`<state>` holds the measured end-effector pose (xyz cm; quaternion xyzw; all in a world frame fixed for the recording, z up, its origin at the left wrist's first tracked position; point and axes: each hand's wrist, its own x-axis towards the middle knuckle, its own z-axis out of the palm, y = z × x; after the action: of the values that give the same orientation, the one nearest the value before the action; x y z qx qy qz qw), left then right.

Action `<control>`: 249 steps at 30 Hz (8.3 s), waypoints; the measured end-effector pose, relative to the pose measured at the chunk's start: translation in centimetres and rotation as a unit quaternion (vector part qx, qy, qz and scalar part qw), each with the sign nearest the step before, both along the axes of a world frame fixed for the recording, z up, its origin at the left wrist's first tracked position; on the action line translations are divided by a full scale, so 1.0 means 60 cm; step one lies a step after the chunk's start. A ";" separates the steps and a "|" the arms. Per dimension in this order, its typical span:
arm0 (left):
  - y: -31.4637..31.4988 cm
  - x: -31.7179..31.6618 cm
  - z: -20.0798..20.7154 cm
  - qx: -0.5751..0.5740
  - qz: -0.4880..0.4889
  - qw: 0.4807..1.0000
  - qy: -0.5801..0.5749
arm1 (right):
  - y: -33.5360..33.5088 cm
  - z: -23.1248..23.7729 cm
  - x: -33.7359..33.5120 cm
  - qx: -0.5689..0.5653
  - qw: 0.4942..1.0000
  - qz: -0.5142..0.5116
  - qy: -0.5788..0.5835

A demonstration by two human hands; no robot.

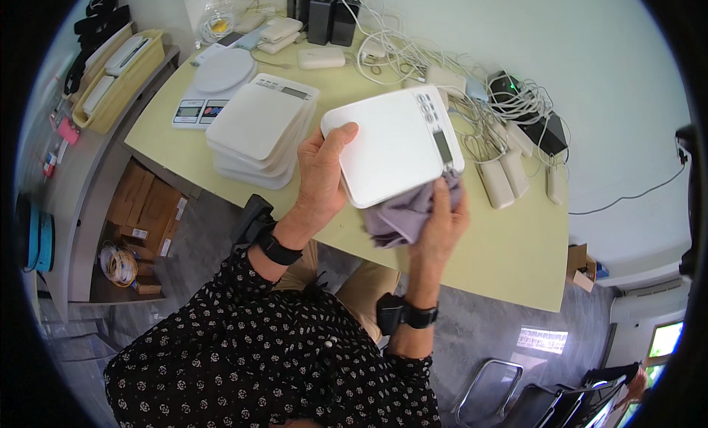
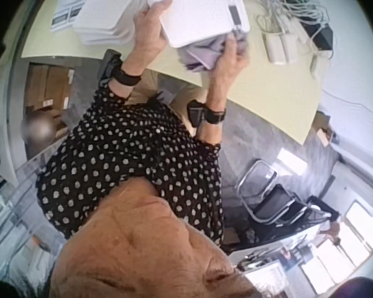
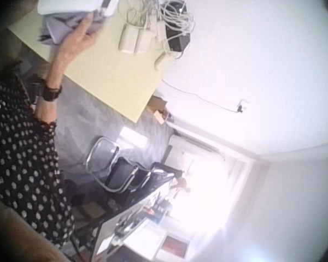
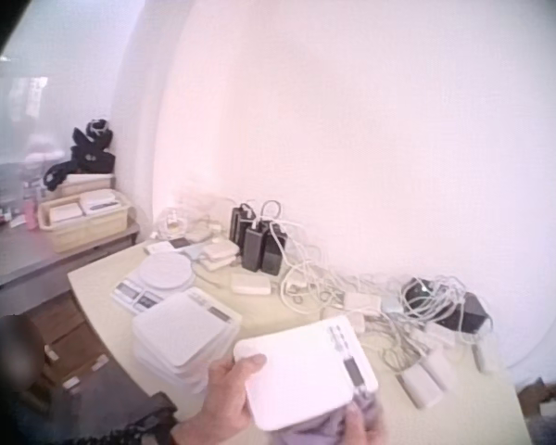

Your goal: The person wipes a white digital scale with a purple cloth, cleaning the top surface, sides, and bottom. They then pick up another scale from a stack and repeat the wiping process on its surfaces.

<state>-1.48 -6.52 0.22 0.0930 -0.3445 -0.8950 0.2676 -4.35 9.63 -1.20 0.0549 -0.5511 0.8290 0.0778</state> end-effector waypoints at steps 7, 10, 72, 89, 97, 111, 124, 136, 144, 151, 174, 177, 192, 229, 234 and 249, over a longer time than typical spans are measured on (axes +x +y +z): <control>0.005 -0.006 -0.001 0.083 -0.085 0.993 -0.004 | -0.069 -0.012 0.091 0.081 0.996 0.026 0.001; -0.001 -0.007 -0.014 0.100 -0.128 0.987 0.001 | -0.073 -0.003 0.109 0.119 0.992 0.010 0.044; 0.039 -0.024 0.014 0.028 -0.107 0.991 -0.073 | -0.099 0.004 0.130 0.131 0.987 -0.062 0.068; 0.040 -0.028 0.024 0.169 -0.224 0.958 -0.055 | 0.052 0.081 0.063 0.189 0.947 -0.207 0.159; 0.047 -0.035 0.028 0.124 -0.191 0.973 -0.046 | 0.001 0.045 0.107 0.411 0.849 -0.128 0.305; 0.021 -0.044 -0.015 0.026 -0.207 0.978 -0.013 | 0.064 0.087 0.084 0.514 0.777 -0.229 0.281; 0.042 0.038 0.029 -0.226 -0.200 0.953 -0.030 | 0.160 0.065 0.035 0.327 0.913 -0.206 0.131; 0.038 -0.026 0.021 0.084 -0.286 0.943 -0.147 | 0.168 0.094 0.086 0.350 0.885 -0.112 0.286; 0.014 -0.035 -0.026 0.109 -0.287 0.946 -0.103 | 0.122 0.078 0.081 0.329 0.915 -0.134 0.193; 0.020 -0.037 -0.026 0.033 -0.197 0.978 -0.061 | 0.108 0.067 0.066 0.279 0.939 -0.148 0.137; 0.026 -0.020 -0.020 -0.074 -0.095 0.992 -0.030 | 0.088 0.032 0.080 0.177 0.958 -0.137 0.179; 0.028 -0.015 -0.019 -0.118 -0.096 0.988 -0.021 | 0.090 0.026 0.083 0.166 0.964 -0.131 0.162; 0.033 -0.006 -0.023 -0.134 -0.098 0.986 0.017 | 0.088 0.045 0.027 0.065 0.981 -0.178 0.026; -0.031 0.027 -0.051 -0.089 -0.171 0.976 -0.105 | 0.097 0.002 0.008 0.156 0.981 0.103 0.059; -0.023 0.031 -0.054 -0.081 -0.127 0.982 -0.110 | 0.089 -0.007 0.067 0.227 0.973 0.012 0.047; -0.018 0.015 -0.065 -0.100 -0.147 0.976 -0.123 | 0.059 -0.025 0.077 0.264 0.944 -0.149 0.132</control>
<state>-0.56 -7.57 -3.70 0.1232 -0.4721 -0.8676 0.0964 0.26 13.18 -2.72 0.0992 -0.7367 0.6182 0.2553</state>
